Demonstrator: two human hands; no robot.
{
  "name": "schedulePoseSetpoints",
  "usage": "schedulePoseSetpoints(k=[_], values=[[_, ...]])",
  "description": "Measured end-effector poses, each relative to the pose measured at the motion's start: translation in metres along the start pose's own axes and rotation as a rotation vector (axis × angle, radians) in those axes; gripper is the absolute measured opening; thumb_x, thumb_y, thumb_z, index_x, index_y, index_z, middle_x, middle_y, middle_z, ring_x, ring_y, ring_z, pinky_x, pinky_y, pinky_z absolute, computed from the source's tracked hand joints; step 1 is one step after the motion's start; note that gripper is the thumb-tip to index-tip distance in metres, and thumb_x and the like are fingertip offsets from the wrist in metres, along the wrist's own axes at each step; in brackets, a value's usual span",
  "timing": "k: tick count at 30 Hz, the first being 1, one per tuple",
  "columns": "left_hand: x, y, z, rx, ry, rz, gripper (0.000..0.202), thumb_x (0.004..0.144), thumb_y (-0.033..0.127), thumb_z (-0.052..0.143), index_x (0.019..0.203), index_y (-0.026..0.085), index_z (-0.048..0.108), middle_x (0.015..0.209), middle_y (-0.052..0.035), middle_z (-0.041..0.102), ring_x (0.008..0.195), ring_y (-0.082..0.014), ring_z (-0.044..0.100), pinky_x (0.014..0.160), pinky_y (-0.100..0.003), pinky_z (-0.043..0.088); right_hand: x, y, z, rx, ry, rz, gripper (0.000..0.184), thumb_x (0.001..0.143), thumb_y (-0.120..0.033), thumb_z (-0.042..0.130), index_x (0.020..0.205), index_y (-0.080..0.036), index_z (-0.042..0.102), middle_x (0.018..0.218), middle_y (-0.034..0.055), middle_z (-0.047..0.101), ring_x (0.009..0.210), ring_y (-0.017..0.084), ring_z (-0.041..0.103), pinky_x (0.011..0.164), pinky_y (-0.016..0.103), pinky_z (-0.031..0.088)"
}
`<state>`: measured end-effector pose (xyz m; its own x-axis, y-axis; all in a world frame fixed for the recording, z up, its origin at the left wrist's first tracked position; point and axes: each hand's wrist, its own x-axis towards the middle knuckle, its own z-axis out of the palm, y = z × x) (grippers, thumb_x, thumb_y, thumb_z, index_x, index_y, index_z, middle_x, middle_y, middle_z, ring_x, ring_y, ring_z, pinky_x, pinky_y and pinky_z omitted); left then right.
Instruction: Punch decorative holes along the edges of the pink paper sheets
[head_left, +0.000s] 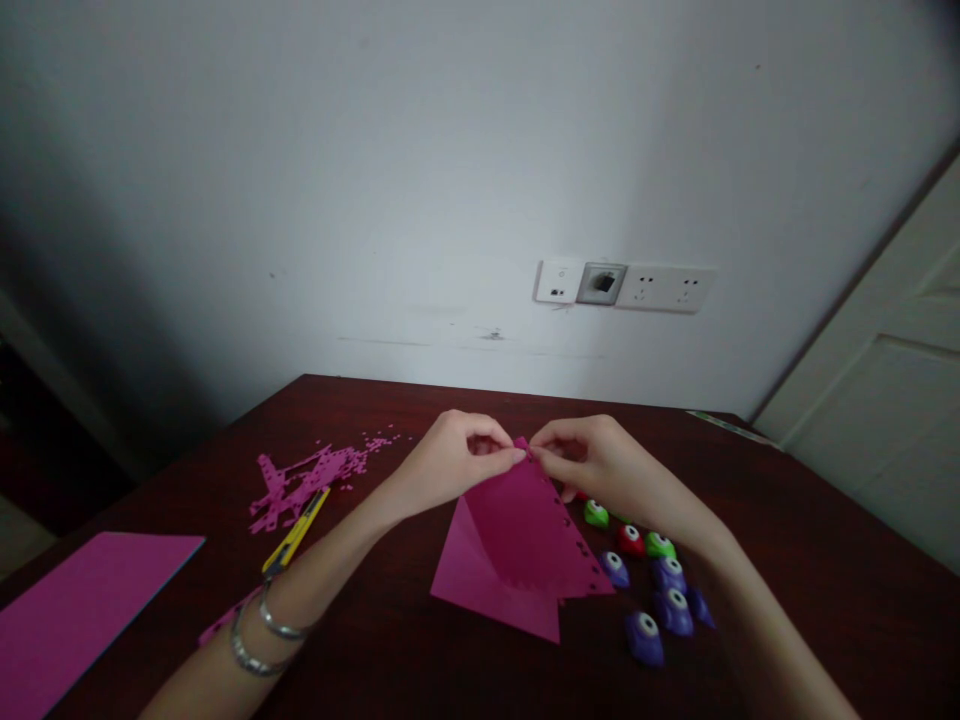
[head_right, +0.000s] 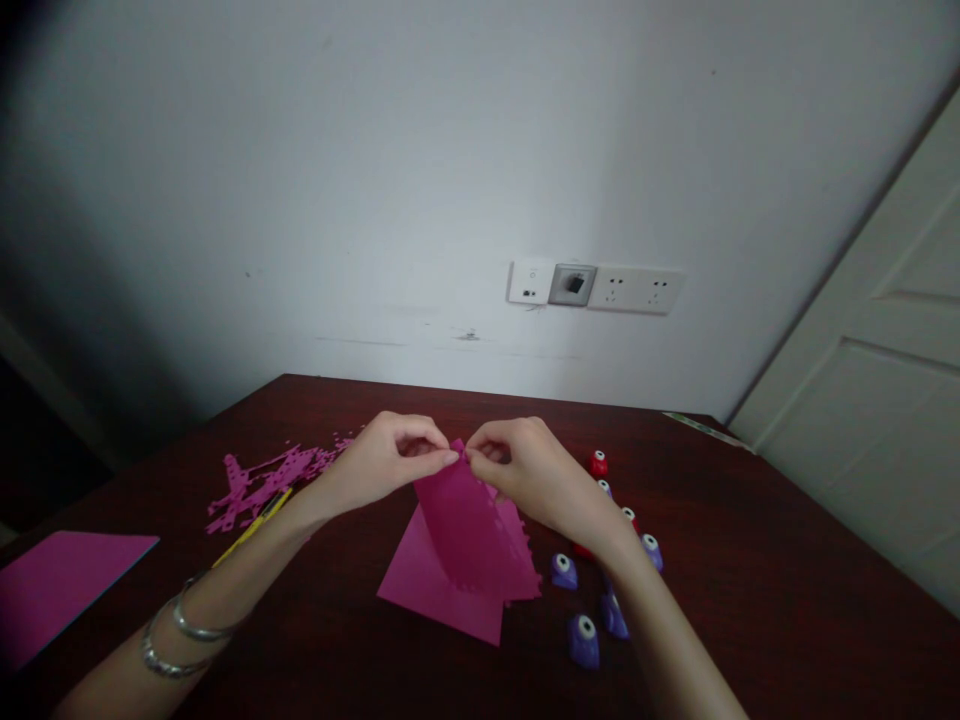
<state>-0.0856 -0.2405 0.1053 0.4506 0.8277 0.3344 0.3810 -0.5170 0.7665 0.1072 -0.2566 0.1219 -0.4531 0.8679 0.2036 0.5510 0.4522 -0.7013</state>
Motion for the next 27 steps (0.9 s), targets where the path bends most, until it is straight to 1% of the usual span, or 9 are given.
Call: schedulePoseSetpoints(k=[1, 3, 7, 13, 21, 27], values=[[0.000, 0.000, 0.002, -0.025, -0.028, -0.018, 0.024, 0.076, 0.035, 0.059, 0.075, 0.012, 0.067, 0.066, -0.0027, 0.061, 0.058, -0.0095, 0.049, 0.052, -0.022, 0.037, 0.000, 0.000, 0.001, -0.009, 0.004, -0.005, 0.019, 0.081, -0.025, 0.050, 0.081, -0.016, 0.067, 0.070, 0.0021, 0.067, 0.061, 0.012, 0.059, 0.055, 0.022, 0.044], [0.000, -0.001, 0.006, -0.066, -0.047, -0.046, 0.026, 0.076, 0.036, 0.059, 0.078, 0.012, 0.068, 0.071, -0.0046, 0.064, 0.061, -0.0108, 0.052, 0.055, -0.023, 0.040, 0.001, 0.001, 0.002, -0.022, 0.008, -0.017, 0.019, 0.081, -0.024, 0.050, 0.081, -0.016, 0.067, 0.070, 0.0020, 0.067, 0.061, 0.012, 0.058, 0.055, 0.022, 0.044], [0.001, -0.002, 0.010, -0.130, -0.041, -0.088, 0.025, 0.075, 0.035, 0.061, 0.079, 0.012, 0.069, 0.074, -0.0062, 0.067, 0.063, -0.0120, 0.056, 0.059, -0.024, 0.043, 0.001, 0.003, 0.003, -0.047, 0.010, -0.038, 0.019, 0.081, -0.023, 0.050, 0.081, -0.017, 0.067, 0.068, 0.0013, 0.067, 0.059, 0.011, 0.057, 0.054, 0.022, 0.043], [0.003, -0.006, 0.013, -0.193, -0.033, -0.122, 0.018, 0.073, 0.028, 0.061, 0.075, 0.011, 0.068, 0.072, -0.0053, 0.067, 0.062, -0.0112, 0.056, 0.058, -0.023, 0.042, 0.003, 0.004, 0.005, -0.038, 0.012, -0.039, 0.017, 0.080, -0.021, 0.050, 0.082, -0.017, 0.067, 0.070, 0.0018, 0.068, 0.062, 0.012, 0.058, 0.056, 0.023, 0.042], [0.003, -0.007, 0.013, -0.185, -0.016, -0.087, 0.014, 0.072, 0.022, 0.059, 0.070, 0.011, 0.066, 0.064, -0.0028, 0.063, 0.057, -0.0093, 0.052, 0.055, -0.022, 0.039, 0.003, 0.003, 0.006, -0.073, 0.033, -0.006, 0.016, 0.079, -0.022, 0.052, 0.081, -0.017, 0.067, 0.072, 0.0028, 0.067, 0.063, 0.012, 0.057, 0.054, 0.022, 0.040], [0.004, -0.004, 0.011, -0.159, -0.027, -0.079, 0.011, 0.071, 0.019, 0.057, 0.069, 0.011, 0.066, 0.062, -0.0012, 0.061, 0.055, -0.0086, 0.050, 0.053, -0.021, 0.037, 0.002, -0.001, 0.006, -0.121, 0.047, -0.036, 0.016, 0.077, -0.019, 0.051, 0.079, -0.018, 0.067, 0.071, 0.0016, 0.068, 0.063, 0.012, 0.058, 0.056, 0.022, 0.041]])
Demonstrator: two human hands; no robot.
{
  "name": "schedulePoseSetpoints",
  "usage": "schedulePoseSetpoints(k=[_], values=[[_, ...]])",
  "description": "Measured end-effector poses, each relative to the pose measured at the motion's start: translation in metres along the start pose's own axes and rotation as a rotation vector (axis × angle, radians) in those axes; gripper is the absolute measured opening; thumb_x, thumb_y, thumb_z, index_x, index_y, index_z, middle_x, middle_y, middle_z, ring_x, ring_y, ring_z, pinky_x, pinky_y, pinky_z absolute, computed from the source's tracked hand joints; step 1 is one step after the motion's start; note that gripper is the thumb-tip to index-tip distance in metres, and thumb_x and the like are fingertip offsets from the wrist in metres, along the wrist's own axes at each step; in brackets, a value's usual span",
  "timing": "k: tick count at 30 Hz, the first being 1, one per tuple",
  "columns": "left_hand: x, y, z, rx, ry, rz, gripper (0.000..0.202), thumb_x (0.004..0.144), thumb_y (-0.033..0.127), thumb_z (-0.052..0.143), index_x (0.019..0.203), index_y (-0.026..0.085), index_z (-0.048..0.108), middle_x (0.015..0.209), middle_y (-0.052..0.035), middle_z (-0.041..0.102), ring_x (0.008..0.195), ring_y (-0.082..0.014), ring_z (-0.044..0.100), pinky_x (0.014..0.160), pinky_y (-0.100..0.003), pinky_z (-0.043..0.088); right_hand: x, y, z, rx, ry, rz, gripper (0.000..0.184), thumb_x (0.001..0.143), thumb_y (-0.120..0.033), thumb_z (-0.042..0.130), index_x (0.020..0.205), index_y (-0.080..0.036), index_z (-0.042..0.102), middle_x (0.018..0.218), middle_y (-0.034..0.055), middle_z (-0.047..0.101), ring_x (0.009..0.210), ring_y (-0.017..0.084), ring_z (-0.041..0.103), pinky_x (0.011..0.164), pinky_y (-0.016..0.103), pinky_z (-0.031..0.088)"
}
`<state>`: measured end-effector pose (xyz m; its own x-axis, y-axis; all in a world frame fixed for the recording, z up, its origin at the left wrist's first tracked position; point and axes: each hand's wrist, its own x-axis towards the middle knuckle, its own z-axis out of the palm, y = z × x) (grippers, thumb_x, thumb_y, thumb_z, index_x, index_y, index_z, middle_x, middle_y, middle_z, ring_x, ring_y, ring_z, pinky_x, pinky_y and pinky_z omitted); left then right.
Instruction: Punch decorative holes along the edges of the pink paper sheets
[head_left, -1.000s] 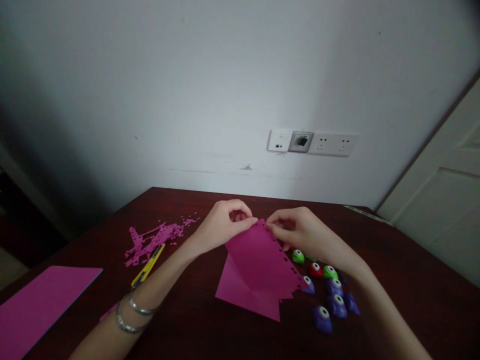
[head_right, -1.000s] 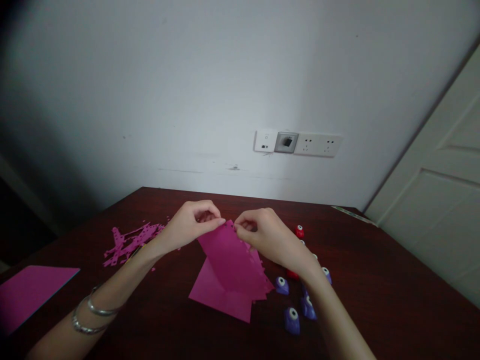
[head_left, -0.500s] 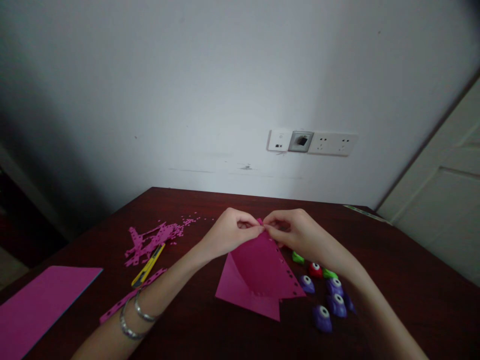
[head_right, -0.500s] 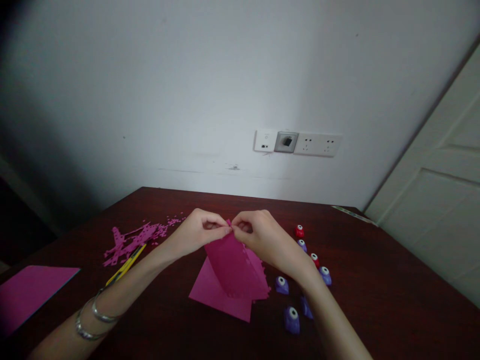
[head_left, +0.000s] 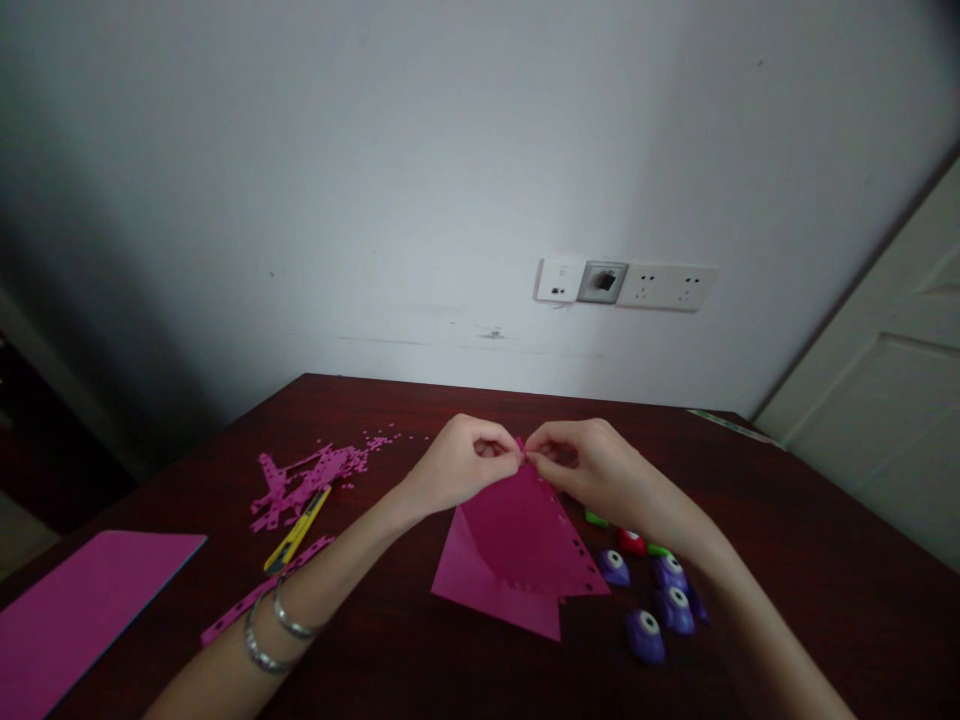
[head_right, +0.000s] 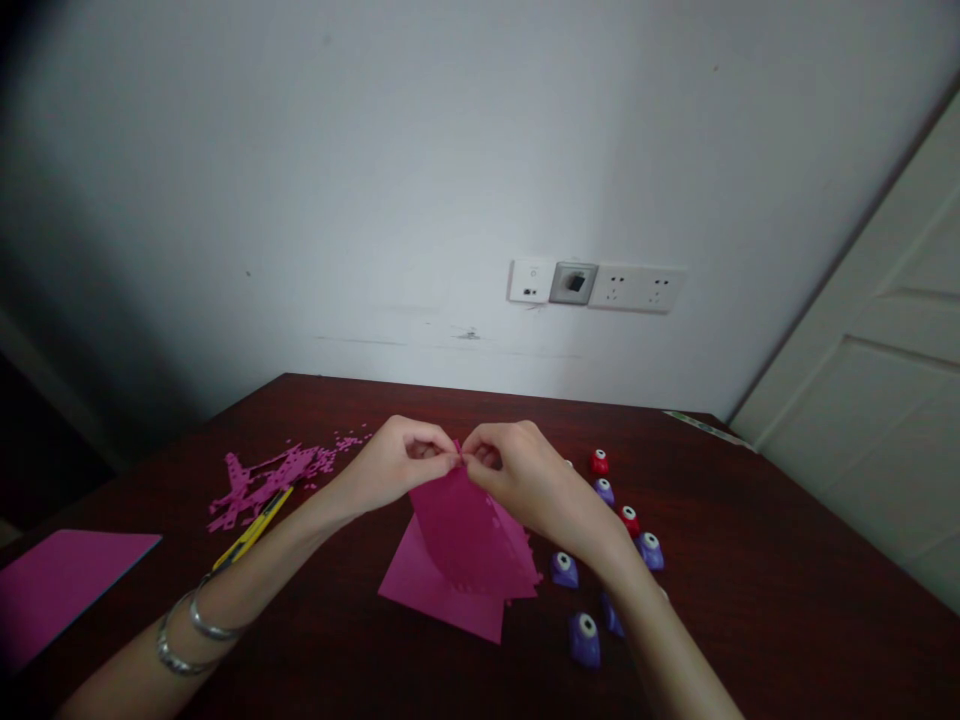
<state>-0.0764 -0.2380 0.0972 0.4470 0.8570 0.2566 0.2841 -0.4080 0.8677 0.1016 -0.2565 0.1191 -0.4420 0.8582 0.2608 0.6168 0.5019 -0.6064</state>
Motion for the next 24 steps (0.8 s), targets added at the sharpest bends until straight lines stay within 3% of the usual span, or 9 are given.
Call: schedulePoseSetpoints(k=[7, 11, 15, 17, 19, 21, 24], values=[[0.001, -0.001, 0.000, 0.032, 0.002, 0.018, 0.011, 0.070, 0.017, 0.056, 0.068, 0.012, 0.065, 0.062, -0.0011, 0.062, 0.055, -0.0084, 0.049, 0.051, -0.021, 0.036, 0.000, -0.001, 0.001, -0.045, 0.016, -0.030, 0.016, 0.076, -0.017, 0.051, 0.078, -0.018, 0.067, 0.072, 0.0018, 0.068, 0.063, 0.012, 0.058, 0.057, 0.023, 0.041], [0.001, 0.001, -0.004, 0.017, 0.003, 0.028, 0.012, 0.071, 0.020, 0.056, 0.069, 0.012, 0.066, 0.067, -0.0028, 0.065, 0.061, -0.0099, 0.054, 0.058, -0.023, 0.040, -0.001, 0.000, -0.003, -0.003, 0.007, -0.016, 0.016, 0.078, -0.021, 0.051, 0.080, -0.018, 0.067, 0.071, 0.0010, 0.068, 0.063, 0.012, 0.058, 0.055, 0.022, 0.041], [0.000, 0.009, -0.027, 0.031, 0.009, -0.032, 0.013, 0.072, 0.023, 0.057, 0.070, 0.013, 0.065, 0.068, -0.0027, 0.064, 0.059, -0.0087, 0.053, 0.056, -0.021, 0.040, -0.003, 0.006, -0.016, -0.015, 0.034, 0.045, 0.019, 0.080, -0.026, 0.051, 0.084, -0.018, 0.067, 0.076, 0.0028, 0.069, 0.065, 0.014, 0.059, 0.057, 0.023, 0.043], [0.002, 0.007, -0.046, 0.074, -0.069, -0.100, 0.014, 0.072, 0.024, 0.056, 0.073, 0.014, 0.065, 0.066, -0.0017, 0.063, 0.054, -0.0075, 0.049, 0.049, -0.020, 0.036, -0.003, 0.012, -0.023, -0.028, 0.048, 0.067, 0.020, 0.080, -0.028, 0.051, 0.084, -0.017, 0.067, 0.077, 0.0033, 0.068, 0.066, 0.014, 0.059, 0.057, 0.024, 0.043], [0.007, -0.007, -0.068, 0.125, -0.209, -0.131, 0.016, 0.073, 0.026, 0.054, 0.075, 0.014, 0.066, 0.066, -0.0015, 0.062, 0.050, -0.0066, 0.046, 0.047, -0.019, 0.033, -0.003, 0.018, -0.029, -0.029, 0.057, 0.084, 0.021, 0.081, -0.030, 0.051, 0.085, -0.017, 0.067, 0.076, 0.0036, 0.068, 0.065, 0.014, 0.059, 0.056, 0.024, 0.043], [0.015, -0.033, -0.088, 0.178, -0.330, -0.178, 0.016, 0.072, 0.025, 0.053, 0.074, 0.015, 0.066, 0.062, -0.0010, 0.061, 0.046, -0.0061, 0.044, 0.045, -0.020, 0.032, -0.003, 0.023, -0.032, -0.021, 0.066, 0.100, 0.023, 0.082, -0.031, 0.050, 0.085, -0.017, 0.067, 0.075, 0.0036, 0.067, 0.064, 0.014, 0.058, 0.055, 0.024, 0.043], [0.025, -0.085, -0.111, 0.259, -0.376, -0.323, 0.016, 0.069, 0.024, 0.052, 0.071, 0.015, 0.065, 0.057, -0.0010, 0.060, 0.044, -0.0073, 0.045, 0.044, -0.020, 0.031, -0.002, 0.027, -0.033, 0.001, 0.064, 0.107, 0.023, 0.082, -0.031, 0.049, 0.085, -0.017, 0.067, 0.072, 0.0027, 0.066, 0.060, 0.012, 0.056, 0.053, 0.023, 0.041]])
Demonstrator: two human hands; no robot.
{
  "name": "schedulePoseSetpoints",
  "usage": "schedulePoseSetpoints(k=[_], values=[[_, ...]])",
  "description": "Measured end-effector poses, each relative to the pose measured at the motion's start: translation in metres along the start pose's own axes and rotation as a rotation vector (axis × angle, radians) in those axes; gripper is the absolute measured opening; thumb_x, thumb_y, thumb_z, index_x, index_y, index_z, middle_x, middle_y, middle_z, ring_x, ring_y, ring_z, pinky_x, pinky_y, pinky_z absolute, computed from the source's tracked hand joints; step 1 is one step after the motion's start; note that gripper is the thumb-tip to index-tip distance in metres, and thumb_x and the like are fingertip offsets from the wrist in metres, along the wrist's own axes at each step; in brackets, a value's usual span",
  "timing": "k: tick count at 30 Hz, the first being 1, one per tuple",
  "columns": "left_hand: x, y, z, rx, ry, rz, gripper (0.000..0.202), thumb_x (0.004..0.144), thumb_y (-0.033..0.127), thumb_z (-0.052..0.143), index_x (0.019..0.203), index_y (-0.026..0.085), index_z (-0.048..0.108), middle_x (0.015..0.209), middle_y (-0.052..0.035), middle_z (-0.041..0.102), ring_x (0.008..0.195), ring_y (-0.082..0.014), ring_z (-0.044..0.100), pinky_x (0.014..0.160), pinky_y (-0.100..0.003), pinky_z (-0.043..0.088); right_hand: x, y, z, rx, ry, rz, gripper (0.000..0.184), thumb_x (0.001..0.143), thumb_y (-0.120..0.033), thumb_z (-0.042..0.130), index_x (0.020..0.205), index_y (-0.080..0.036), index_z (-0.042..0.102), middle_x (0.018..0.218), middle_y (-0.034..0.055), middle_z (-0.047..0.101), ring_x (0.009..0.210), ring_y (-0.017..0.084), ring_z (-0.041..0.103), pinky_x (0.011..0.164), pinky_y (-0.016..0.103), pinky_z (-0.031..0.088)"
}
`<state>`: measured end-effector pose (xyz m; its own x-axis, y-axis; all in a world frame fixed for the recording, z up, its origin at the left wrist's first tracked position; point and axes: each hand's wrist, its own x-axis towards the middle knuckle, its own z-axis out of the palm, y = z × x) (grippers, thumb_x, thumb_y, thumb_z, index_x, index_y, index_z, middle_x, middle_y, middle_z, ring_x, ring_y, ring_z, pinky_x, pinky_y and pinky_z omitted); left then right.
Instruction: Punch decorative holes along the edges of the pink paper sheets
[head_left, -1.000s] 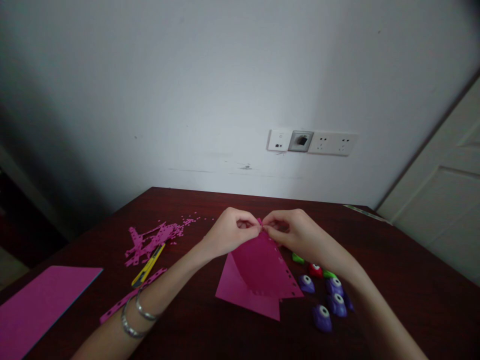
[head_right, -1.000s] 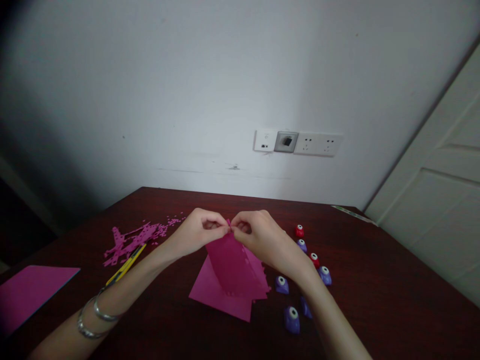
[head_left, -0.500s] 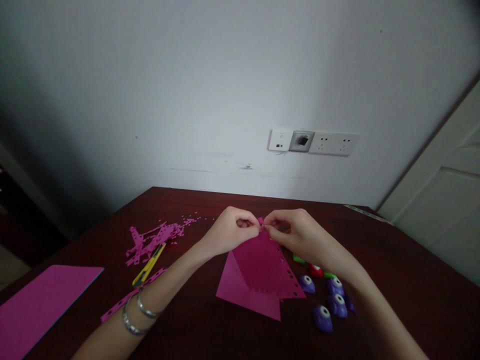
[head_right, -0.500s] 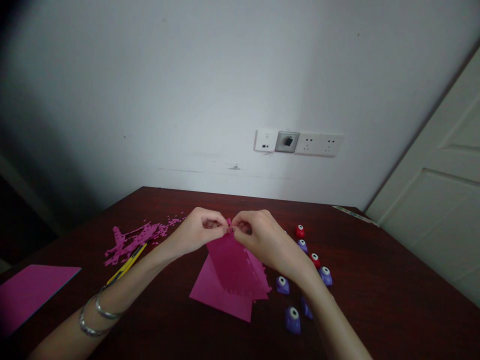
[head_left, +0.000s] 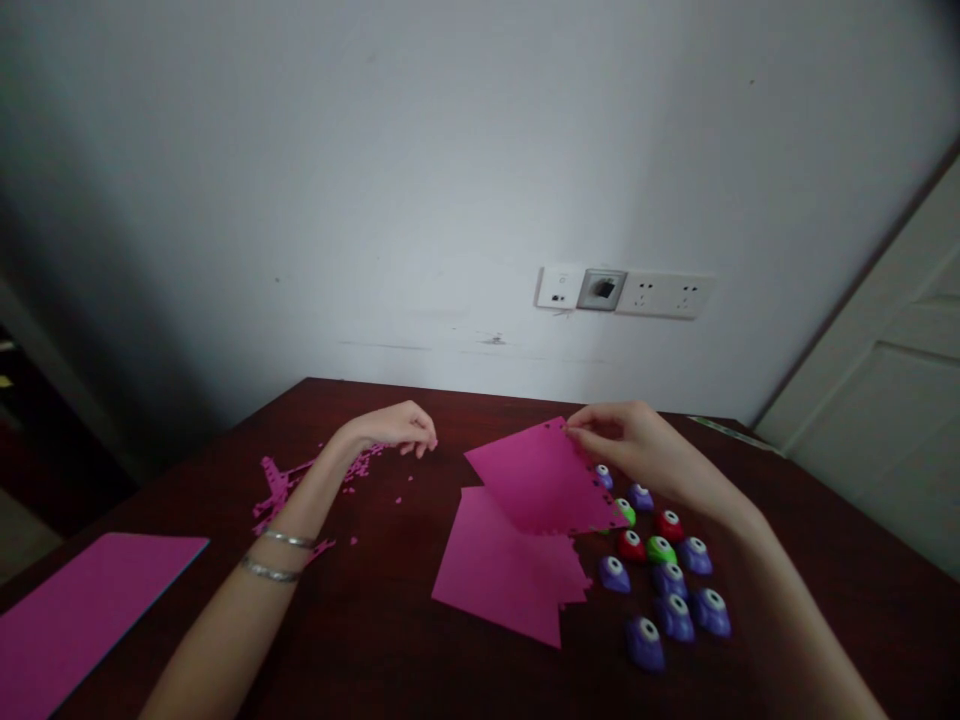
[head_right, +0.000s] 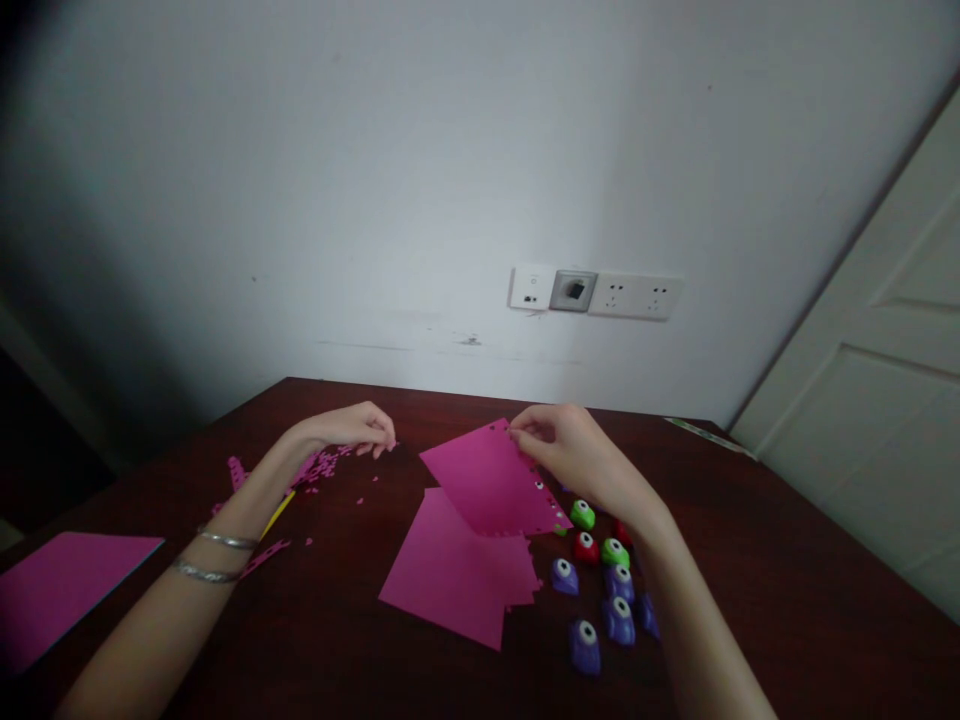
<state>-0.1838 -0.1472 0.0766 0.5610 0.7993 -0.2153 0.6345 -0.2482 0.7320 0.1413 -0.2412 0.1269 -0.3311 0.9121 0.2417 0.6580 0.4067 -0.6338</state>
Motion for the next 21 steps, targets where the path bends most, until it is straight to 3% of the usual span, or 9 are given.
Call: schedulePoseSetpoints(k=[3, 6, 11, 17, 21], values=[[0.014, -0.043, -0.003, 0.107, -0.077, -0.261, 0.013, 0.065, 0.025, 0.054, 0.064, 0.015, 0.064, 0.057, -0.0018, 0.061, 0.045, -0.0091, 0.048, 0.046, -0.021, 0.033, 0.002, 0.002, 0.000, 0.000, -0.016, -0.004, 0.024, 0.083, -0.032, 0.049, 0.085, -0.016, 0.067, 0.071, 0.0027, 0.066, 0.061, 0.012, 0.056, 0.053, 0.023, 0.041], [0.018, -0.063, -0.001, 0.159, -0.091, -0.368, 0.017, 0.062, 0.028, 0.060, 0.053, 0.014, 0.059, 0.051, -0.0033, 0.059, 0.042, -0.0111, 0.048, 0.045, -0.023, 0.033, 0.002, 0.003, 0.001, -0.004, -0.016, -0.008, 0.024, 0.083, -0.034, 0.049, 0.085, -0.016, 0.066, 0.072, 0.0030, 0.066, 0.061, 0.012, 0.056, 0.053, 0.023, 0.041], [0.016, -0.070, -0.003, 0.221, -0.031, -0.423, 0.033, 0.064, 0.035, 0.060, 0.041, 0.014, 0.050, 0.040, -0.0020, 0.050, 0.037, -0.0106, 0.043, 0.044, -0.024, 0.032, 0.000, 0.003, 0.002, 0.032, -0.015, -0.001, 0.024, 0.083, -0.035, 0.050, 0.085, -0.016, 0.066, 0.071, 0.0019, 0.065, 0.060, 0.011, 0.055, 0.051, 0.022, 0.041], [0.013, -0.080, -0.011, 0.275, 0.000, -0.472, 0.021, 0.053, 0.023, 0.068, 0.043, 0.013, 0.052, 0.037, -0.0005, 0.048, 0.037, -0.0108, 0.042, 0.042, -0.023, 0.030, -0.001, 0.001, 0.001, 0.009, 0.002, -0.031, 0.023, 0.085, -0.034, 0.049, 0.084, -0.018, 0.066, 0.075, 0.0017, 0.067, 0.063, 0.011, 0.056, 0.054, 0.022, 0.041], [0.015, -0.070, -0.011, 0.229, 0.057, -0.388, 0.026, 0.064, 0.036, 0.063, 0.052, 0.014, 0.056, 0.043, 0.0003, 0.051, 0.038, -0.0084, 0.042, 0.041, -0.021, 0.029, 0.001, 0.002, 0.001, -0.008, 0.024, -0.079, 0.022, 0.085, -0.032, 0.049, 0.084, -0.019, 0.066, 0.079, 0.0023, 0.068, 0.069, 0.013, 0.059, 0.061, 0.024, 0.044]])
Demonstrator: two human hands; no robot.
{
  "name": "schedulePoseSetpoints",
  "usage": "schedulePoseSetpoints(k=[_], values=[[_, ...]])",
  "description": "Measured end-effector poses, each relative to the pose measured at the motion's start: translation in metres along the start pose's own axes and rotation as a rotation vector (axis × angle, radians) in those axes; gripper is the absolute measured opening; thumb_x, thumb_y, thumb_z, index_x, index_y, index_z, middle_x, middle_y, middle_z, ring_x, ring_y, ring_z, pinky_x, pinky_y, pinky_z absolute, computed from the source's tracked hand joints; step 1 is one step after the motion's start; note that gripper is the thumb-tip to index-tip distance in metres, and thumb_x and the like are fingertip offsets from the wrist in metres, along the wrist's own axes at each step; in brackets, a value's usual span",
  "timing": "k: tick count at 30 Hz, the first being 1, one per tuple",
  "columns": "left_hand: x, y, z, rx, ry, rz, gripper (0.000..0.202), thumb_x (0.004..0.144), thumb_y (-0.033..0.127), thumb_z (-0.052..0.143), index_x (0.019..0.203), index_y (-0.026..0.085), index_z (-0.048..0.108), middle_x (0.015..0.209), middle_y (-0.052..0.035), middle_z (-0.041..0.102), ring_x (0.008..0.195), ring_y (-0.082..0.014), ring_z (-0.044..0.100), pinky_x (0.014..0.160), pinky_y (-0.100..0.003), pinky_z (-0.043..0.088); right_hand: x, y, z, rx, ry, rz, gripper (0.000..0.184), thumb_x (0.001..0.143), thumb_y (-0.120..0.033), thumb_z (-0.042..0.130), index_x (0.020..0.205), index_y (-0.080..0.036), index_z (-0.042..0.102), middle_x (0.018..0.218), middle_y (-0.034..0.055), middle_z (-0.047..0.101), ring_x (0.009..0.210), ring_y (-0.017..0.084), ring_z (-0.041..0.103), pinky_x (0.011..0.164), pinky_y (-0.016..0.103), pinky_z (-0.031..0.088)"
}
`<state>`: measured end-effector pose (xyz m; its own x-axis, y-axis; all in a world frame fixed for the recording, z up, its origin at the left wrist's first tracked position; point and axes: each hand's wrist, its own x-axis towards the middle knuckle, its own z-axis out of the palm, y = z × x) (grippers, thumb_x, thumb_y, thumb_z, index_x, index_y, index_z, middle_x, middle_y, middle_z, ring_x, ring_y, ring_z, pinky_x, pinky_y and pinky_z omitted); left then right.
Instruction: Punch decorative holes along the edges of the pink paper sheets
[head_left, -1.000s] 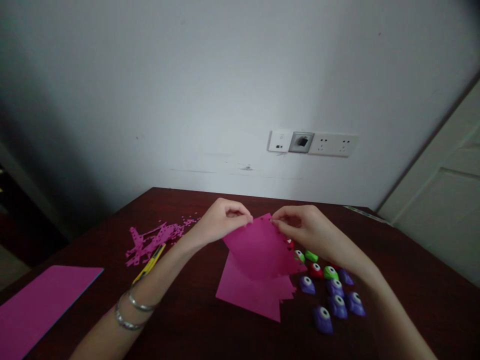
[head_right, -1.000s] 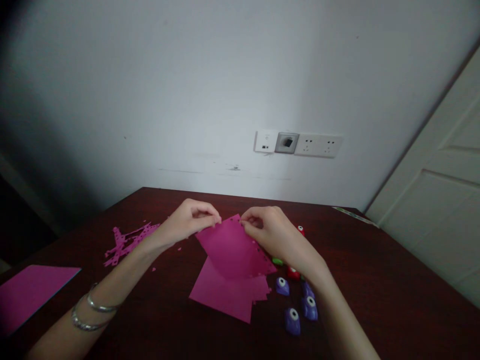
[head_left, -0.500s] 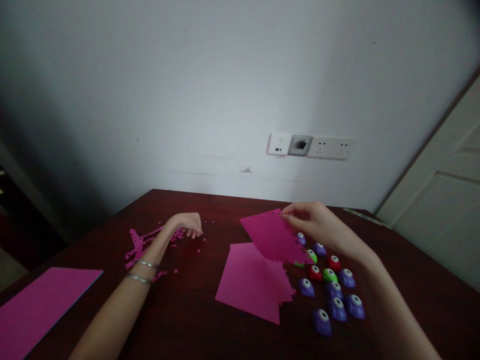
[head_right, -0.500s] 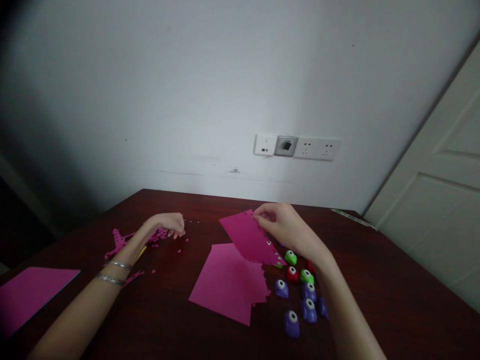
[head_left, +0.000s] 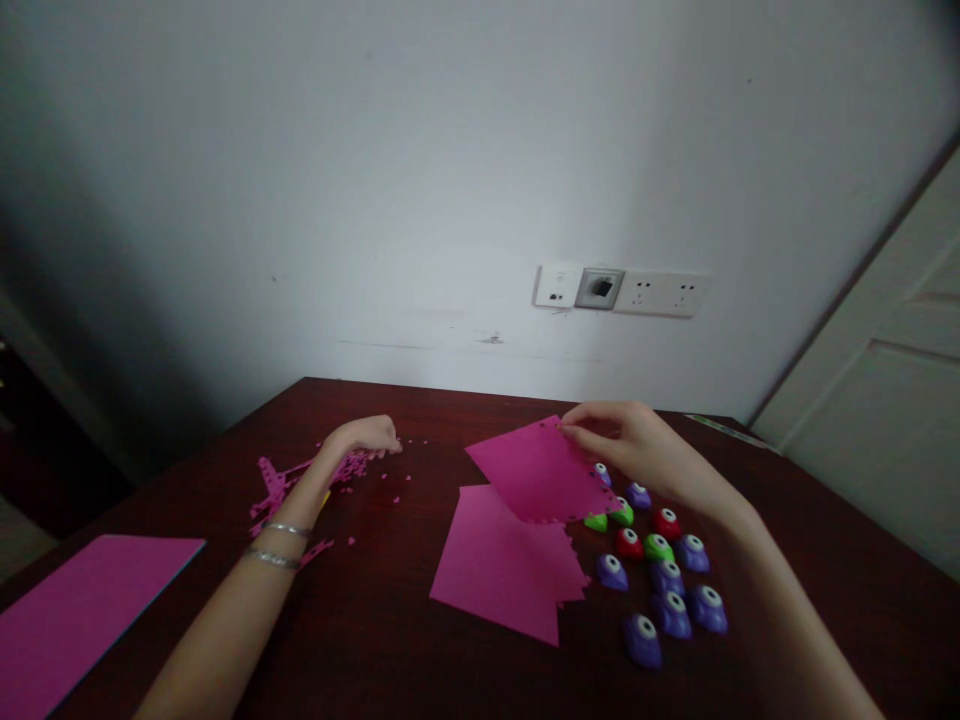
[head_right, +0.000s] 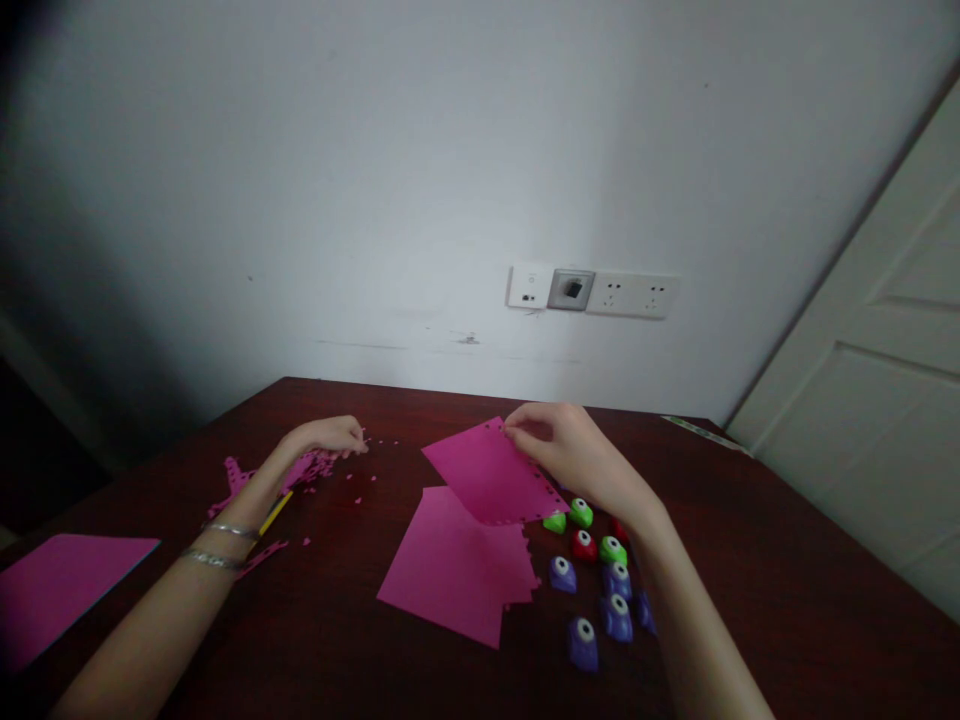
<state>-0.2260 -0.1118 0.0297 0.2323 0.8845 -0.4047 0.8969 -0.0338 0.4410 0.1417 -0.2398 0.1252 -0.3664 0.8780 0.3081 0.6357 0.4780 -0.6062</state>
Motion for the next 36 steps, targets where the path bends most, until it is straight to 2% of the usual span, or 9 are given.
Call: schedulePoseSetpoints(k=[2, 6, 13, 16, 20, 26, 28, 32, 36], values=[[-0.005, 0.014, 0.001, -0.104, -0.032, 0.070, 0.034, 0.070, 0.046, 0.059, 0.061, 0.013, 0.060, 0.050, -0.0023, 0.056, 0.041, -0.0093, 0.047, 0.040, -0.021, 0.029, 0.001, 0.001, 0.000, -0.010, 0.026, -0.036, 0.021, 0.084, -0.032, 0.050, 0.085, -0.019, 0.067, 0.083, 0.0030, 0.068, 0.073, 0.014, 0.060, 0.065, 0.025, 0.045], [-0.014, 0.050, 0.016, -0.318, -0.255, 0.173, 0.054, 0.075, 0.064, 0.047, 0.072, 0.012, 0.065, 0.055, -0.0075, 0.062, 0.045, -0.0130, 0.055, 0.038, -0.020, 0.031, 0.002, 0.003, 0.001, -0.012, 0.079, -0.074, 0.020, 0.084, -0.032, 0.051, 0.086, -0.020, 0.067, 0.085, 0.0036, 0.067, 0.075, 0.016, 0.060, 0.066, 0.027, 0.046], [-0.008, 0.089, 0.062, -0.631, -0.597, 0.269, 0.049, 0.079, 0.055, 0.049, 0.075, 0.010, 0.067, 0.063, -0.0117, 0.068, 0.048, -0.0154, 0.060, 0.039, -0.023, 0.040, 0.002, -0.001, 0.006, 0.222, 0.090, -0.073, 0.027, 0.085, -0.036, 0.051, 0.099, -0.018, 0.065, 0.097, 0.0069, 0.067, 0.078, 0.016, 0.063, 0.067, 0.030, 0.053], [-0.006, 0.095, 0.069, -0.856, -0.595, 0.235, 0.055, 0.081, 0.060, 0.046, 0.089, 0.009, 0.066, 0.070, -0.0124, 0.069, 0.054, -0.0160, 0.063, 0.043, -0.022, 0.043, 0.001, -0.003, 0.004, 0.233, 0.095, -0.092, 0.025, 0.084, -0.036, 0.053, 0.095, -0.018, 0.067, 0.099, 0.0075, 0.068, 0.086, 0.018, 0.063, 0.076, 0.033, 0.053], [-0.008, 0.098, 0.072, -1.030, -0.555, 0.237, 0.046, 0.079, 0.050, 0.058, 0.104, 0.012, 0.059, 0.083, -0.0138, 0.070, 0.068, -0.0189, 0.067, 0.055, -0.026, 0.049, 0.001, -0.003, 0.002, 0.210, 0.102, -0.128, 0.023, 0.083, -0.036, 0.054, 0.092, -0.019, 0.067, 0.098, 0.0063, 0.069, 0.089, 0.019, 0.064, 0.083, 0.035, 0.051], [0.002, 0.097, 0.086, -1.172, -0.623, 0.209, 0.042, 0.078, 0.046, 0.060, 0.091, 0.006, 0.061, 0.074, -0.0140, 0.069, 0.065, -0.0186, 0.065, 0.061, -0.029, 0.051, 0.002, 0.001, 0.001, 0.202, 0.144, -0.173, 0.023, 0.082, -0.037, 0.055, 0.091, -0.019, 0.067, 0.097, 0.0066, 0.069, 0.090, 0.019, 0.063, 0.085, 0.037, 0.050], [0.004, 0.098, 0.087, -1.267, -0.566, 0.230, 0.032, 0.078, 0.035, 0.063, 0.089, 0.006, 0.063, 0.075, -0.0119, 0.069, 0.064, -0.0147, 0.064, 0.061, -0.025, 0.050, 0.002, 0.001, 0.000, 0.195, 0.150, -0.182, 0.022, 0.082, -0.036, 0.055, 0.090, -0.019, 0.067, 0.101, 0.0071, 0.068, 0.092, 0.019, 0.062, 0.086, 0.037, 0.050], [0.001, 0.101, 0.076, -1.349, -0.252, 0.298, 0.026, 0.068, 0.011, 0.068, 0.093, 0.008, 0.064, 0.083, -0.0086, 0.068, 0.066, -0.0106, 0.063, 0.070, -0.023, 0.050, 0.000, 0.000, -0.008, 0.180, 0.096, -0.168, 0.017, 0.082, -0.033, 0.057, 0.088, -0.022, 0.068, 0.114, 0.0060, 0.063, 0.102, 0.020, 0.059, 0.088, 0.035, 0.049], [-0.010, 0.099, 0.054, -1.225, -0.034, 0.360, 0.027, 0.064, 0.014, 0.072, 0.089, 0.009, 0.065, 0.085, -0.0085, 0.068, 0.069, -0.0115, 0.062, 0.069, -0.025, 0.050, -0.003, 0.007, -0.014, 0.307, -0.052, -0.040, 0.023, 0.080, -0.033, 0.060, 0.099, -0.023, 0.067, 0.119, 0.0054, 0.061, 0.105, 0.021, 0.059, 0.090, 0.035, 0.049]])
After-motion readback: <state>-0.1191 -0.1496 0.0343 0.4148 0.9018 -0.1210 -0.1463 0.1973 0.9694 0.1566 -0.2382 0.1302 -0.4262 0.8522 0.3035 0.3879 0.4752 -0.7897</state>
